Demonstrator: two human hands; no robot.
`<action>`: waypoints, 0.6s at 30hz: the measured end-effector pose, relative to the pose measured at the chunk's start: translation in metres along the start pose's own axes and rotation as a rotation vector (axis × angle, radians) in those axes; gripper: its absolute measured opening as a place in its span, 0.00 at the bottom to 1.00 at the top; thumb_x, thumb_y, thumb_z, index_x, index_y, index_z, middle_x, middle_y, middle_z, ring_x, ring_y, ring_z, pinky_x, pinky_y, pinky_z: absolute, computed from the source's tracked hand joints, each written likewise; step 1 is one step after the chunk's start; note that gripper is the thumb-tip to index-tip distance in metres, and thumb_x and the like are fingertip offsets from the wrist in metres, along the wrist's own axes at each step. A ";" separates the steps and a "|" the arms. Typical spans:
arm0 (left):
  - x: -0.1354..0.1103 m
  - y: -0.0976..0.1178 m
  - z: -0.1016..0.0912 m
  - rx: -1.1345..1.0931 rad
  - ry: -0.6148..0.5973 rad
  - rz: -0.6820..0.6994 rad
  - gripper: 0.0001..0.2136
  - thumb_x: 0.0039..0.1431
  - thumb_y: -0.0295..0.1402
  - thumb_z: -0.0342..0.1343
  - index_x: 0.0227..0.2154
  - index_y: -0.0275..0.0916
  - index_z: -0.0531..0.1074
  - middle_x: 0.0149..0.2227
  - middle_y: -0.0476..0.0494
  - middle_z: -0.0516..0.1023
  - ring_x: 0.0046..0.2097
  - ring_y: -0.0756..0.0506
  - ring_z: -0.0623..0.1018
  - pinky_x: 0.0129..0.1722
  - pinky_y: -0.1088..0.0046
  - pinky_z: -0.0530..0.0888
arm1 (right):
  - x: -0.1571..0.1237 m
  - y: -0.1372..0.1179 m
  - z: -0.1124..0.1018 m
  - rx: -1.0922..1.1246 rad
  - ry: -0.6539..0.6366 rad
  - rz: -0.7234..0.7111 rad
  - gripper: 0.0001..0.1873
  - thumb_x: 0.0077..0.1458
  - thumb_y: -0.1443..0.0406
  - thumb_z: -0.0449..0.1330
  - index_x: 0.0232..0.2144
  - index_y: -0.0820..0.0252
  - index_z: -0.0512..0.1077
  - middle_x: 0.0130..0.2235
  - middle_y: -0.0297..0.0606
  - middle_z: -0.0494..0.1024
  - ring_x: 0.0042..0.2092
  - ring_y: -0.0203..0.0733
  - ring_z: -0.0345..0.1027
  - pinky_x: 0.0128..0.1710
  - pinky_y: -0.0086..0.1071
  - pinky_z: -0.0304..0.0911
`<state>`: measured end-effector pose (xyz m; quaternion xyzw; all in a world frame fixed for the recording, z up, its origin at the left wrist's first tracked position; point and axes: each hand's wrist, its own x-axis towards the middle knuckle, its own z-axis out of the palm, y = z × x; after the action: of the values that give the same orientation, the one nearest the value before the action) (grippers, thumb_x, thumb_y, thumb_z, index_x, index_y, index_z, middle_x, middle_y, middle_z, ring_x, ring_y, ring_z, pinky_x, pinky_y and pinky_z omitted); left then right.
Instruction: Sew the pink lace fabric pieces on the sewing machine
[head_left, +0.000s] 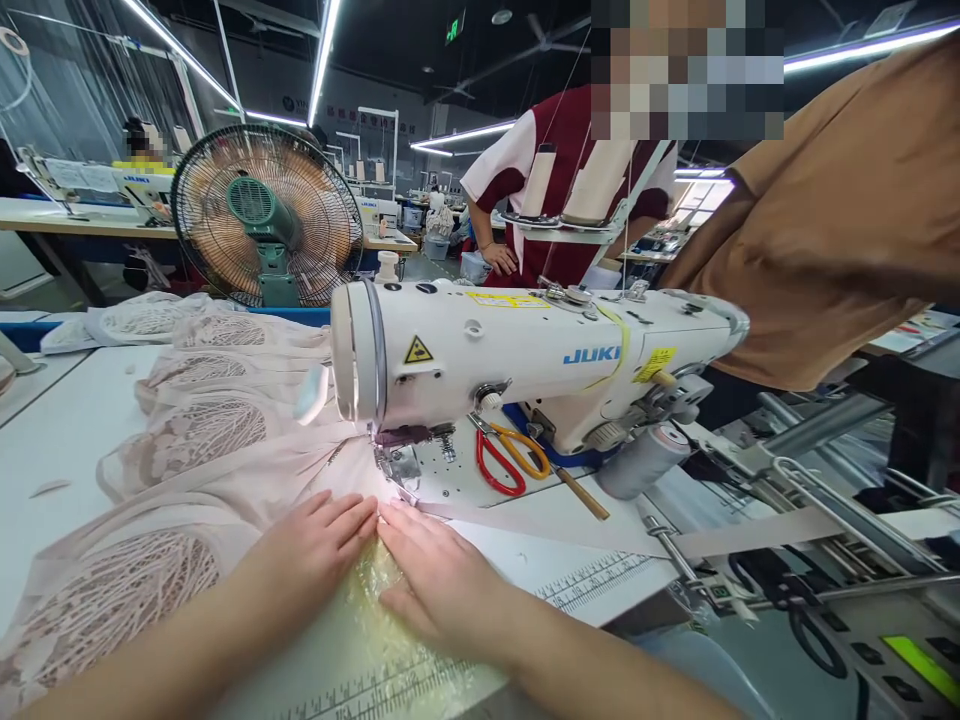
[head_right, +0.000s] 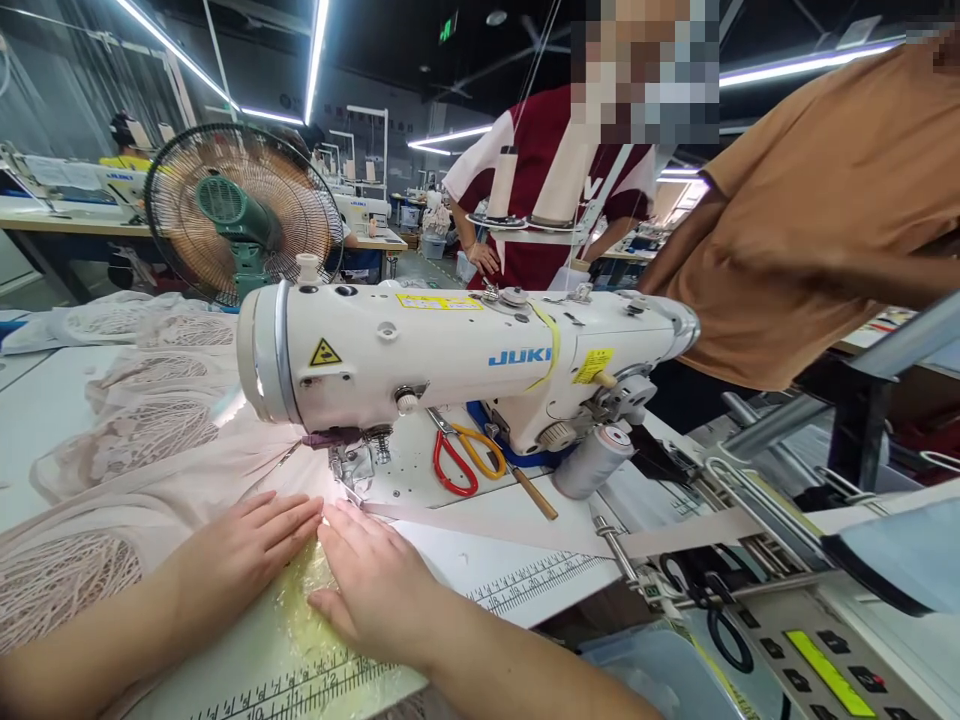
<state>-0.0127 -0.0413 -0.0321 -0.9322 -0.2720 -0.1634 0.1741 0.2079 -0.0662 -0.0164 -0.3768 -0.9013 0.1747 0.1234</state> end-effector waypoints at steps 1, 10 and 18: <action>0.000 -0.004 0.001 0.008 -0.017 0.003 0.18 0.65 0.25 0.39 0.50 0.35 0.70 0.53 0.40 0.74 0.52 0.41 0.73 0.48 0.57 0.70 | 0.000 0.000 0.001 -0.007 -0.008 0.002 0.33 0.61 0.56 0.49 0.62 0.73 0.54 0.66 0.48 0.51 0.67 0.49 0.41 0.65 0.41 0.44; 0.014 -0.033 -0.007 0.079 -0.180 0.030 0.18 0.62 0.23 0.40 0.51 0.33 0.69 0.53 0.37 0.74 0.52 0.39 0.74 0.49 0.55 0.71 | -0.004 0.005 0.009 -0.028 0.066 -0.049 0.31 0.62 0.55 0.48 0.61 0.72 0.58 0.65 0.49 0.54 0.66 0.48 0.43 0.65 0.41 0.45; -0.019 0.003 -0.050 0.032 -0.338 -0.441 0.19 0.55 0.21 0.41 0.39 0.41 0.75 0.34 0.40 0.78 0.34 0.40 0.78 0.32 0.61 0.74 | -0.006 0.006 0.005 0.025 0.205 -0.145 0.24 0.60 0.60 0.52 0.54 0.72 0.65 0.60 0.53 0.64 0.63 0.51 0.53 0.62 0.44 0.51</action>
<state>-0.0367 -0.0735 0.0041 -0.8617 -0.4960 -0.0350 0.1012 0.2144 -0.0678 -0.0243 -0.3250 -0.9065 0.1371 0.2319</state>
